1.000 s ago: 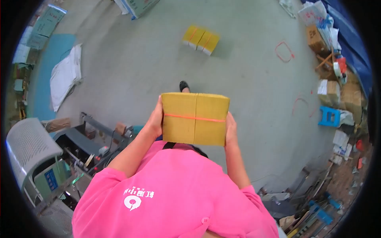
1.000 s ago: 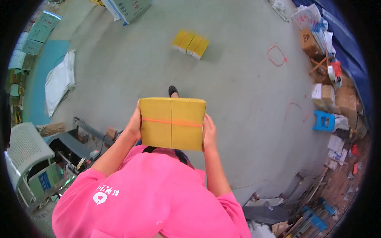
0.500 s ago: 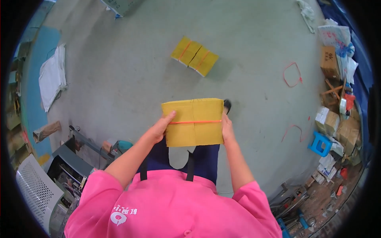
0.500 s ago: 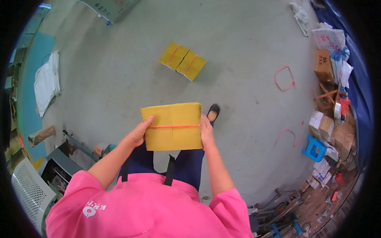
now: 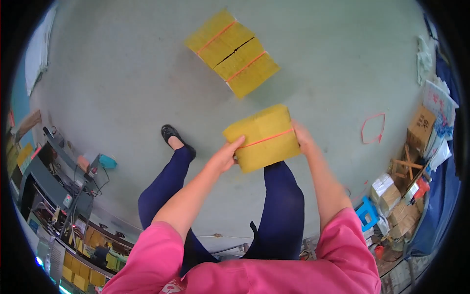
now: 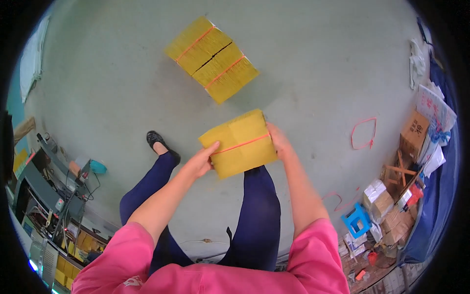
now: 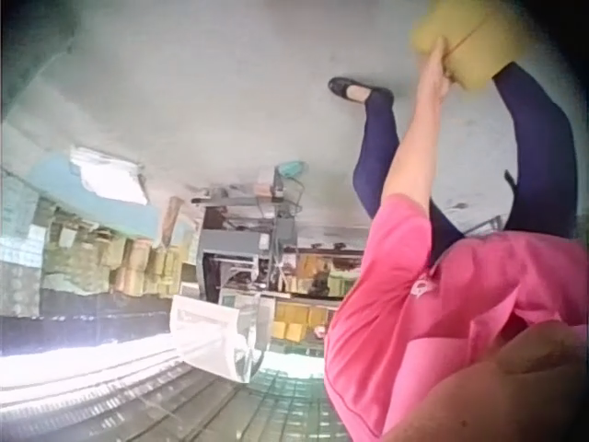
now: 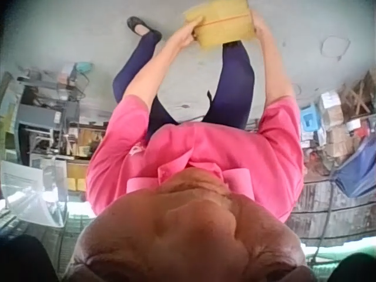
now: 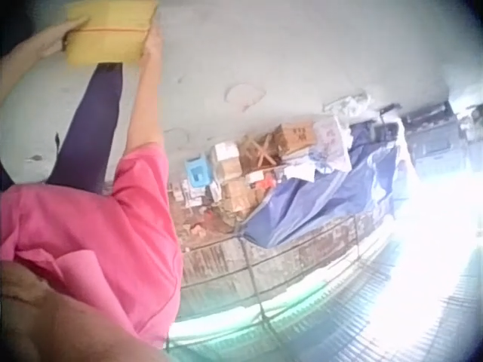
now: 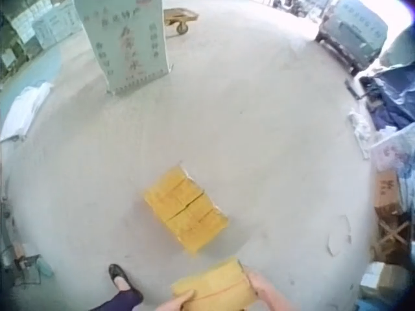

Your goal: The recorder is weighing stacks of yellow paper, using a banding machine to secure them with elastic bands, and then stacking the finished bundles.

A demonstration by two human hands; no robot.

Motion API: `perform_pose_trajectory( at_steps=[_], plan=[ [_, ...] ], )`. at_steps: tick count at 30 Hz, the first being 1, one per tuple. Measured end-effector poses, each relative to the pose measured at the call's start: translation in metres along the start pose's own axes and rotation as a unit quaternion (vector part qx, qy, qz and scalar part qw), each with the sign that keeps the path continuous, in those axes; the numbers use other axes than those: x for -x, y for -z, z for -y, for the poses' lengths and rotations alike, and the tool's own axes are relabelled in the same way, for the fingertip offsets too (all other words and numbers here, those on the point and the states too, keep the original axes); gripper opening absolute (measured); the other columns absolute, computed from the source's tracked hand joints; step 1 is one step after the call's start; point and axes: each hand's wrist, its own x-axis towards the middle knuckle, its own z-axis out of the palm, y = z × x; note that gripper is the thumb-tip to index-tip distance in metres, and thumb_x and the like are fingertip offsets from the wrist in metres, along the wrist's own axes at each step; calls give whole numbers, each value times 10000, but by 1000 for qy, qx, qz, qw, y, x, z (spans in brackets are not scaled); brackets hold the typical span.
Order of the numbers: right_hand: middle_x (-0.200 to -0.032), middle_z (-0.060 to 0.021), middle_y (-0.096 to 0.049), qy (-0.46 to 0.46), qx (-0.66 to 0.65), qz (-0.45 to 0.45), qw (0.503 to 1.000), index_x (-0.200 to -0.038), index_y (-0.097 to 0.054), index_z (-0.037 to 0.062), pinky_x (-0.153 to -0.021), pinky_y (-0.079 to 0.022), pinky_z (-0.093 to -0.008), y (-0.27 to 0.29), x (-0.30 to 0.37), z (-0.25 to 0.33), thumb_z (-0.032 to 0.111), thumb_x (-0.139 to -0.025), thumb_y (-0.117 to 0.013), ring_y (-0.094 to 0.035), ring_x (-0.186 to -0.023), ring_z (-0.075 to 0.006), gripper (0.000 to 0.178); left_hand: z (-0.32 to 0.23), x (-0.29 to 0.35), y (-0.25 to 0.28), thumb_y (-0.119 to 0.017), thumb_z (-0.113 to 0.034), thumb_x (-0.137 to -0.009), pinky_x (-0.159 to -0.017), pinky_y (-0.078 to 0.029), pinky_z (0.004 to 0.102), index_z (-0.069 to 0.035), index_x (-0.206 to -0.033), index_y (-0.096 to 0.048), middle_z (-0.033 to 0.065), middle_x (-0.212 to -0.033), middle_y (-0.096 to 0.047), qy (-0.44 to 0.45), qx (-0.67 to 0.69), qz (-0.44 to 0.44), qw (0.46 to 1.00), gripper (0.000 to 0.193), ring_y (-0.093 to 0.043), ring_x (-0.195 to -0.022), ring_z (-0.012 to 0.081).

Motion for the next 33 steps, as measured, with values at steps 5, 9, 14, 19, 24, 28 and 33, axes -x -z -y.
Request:
perform_pose_trajectory(
  at_steps=[5, 9, 14, 19, 24, 28, 33],
  plan=[
    [-1235, -66, -607, 32, 49, -1, 998, -1308, -553, 73, -925, -472, -343, 56, -106, 21, 407, -974, -457, -569, -1100, -157, 482, -9, -92, -22, -571, -524, -918, -973, -412, 549, -169, -1475, -245, 85, -1468, -352, -58, 40, -32, 997, 737, -395, -1297, 302],
    [-1287, -116, -586, 140, 218, -11, 966, -1345, -517, 50, -1008, -400, -343, 85, -184, 47, 361, -978, -414, -535, -1190, -232, 492, -19, -155, -33, -542, -483, -941, -881, -482, 524, -179, -1454, -218, 106, -1446, -355, -91, 78, -96, 988, 679, -418, -1252, 335],
    [-1368, -145, -522, 230, 191, -164, 940, -1346, -512, 37, -1060, -354, -369, 63, -203, 22, 400, -976, -417, -469, -1275, -256, 527, -17, -176, -17, -499, -402, -968, -839, -506, 550, -159, -1415, -258, 131, -1417, -384, -93, 48, -177, 979, 563, -452, -1241, 337],
    [-1461, -114, -413, 96, 12, -293, 951, -1439, -387, 95, -1072, -336, -449, 69, -169, -29, 421, -983, -427, -429, -1303, -290, 562, -27, -165, -13, -471, -388, -987, -864, -515, 535, -216, -1477, -142, 144, -1465, -321, -58, 17, -168, 984, 614, -449, -1246, 389],
    [-1489, -96, -361, 18, -272, -133, 953, -1466, -315, 133, -1041, -359, -529, 57, -147, -24, 447, -966, -458, -421, -1302, -346, 608, -35, -118, 3, -509, -361, -976, -889, -508, 523, -307, -1522, 123, 153, -1519, -262, -78, -41, -194, 977, 837, -472, -1237, 370],
    [-1454, -99, -385, -26, -155, -266, 951, -1454, -327, 123, -921, -459, -451, 44, -114, -19, 441, -957, -476, -488, -1192, -325, 609, -35, -23, 69, -551, -316, -957, -887, -514, 482, -251, -1540, 50, 167, -1479, -324, -111, -44, -215, 969, 840, -522, -1183, 343],
    [-1325, -114, -509, 3, 90, -246, 965, -1447, -367, 131, -812, -500, -365, -2, 6, -93, 314, -971, -498, -552, -1078, -217, 526, -52, 137, 150, -532, -278, -949, -841, -519, 452, -202, -1545, -103, 172, -1420, -379, -171, -25, -330, 928, 739, -567, -1101, 306]
  ],
)
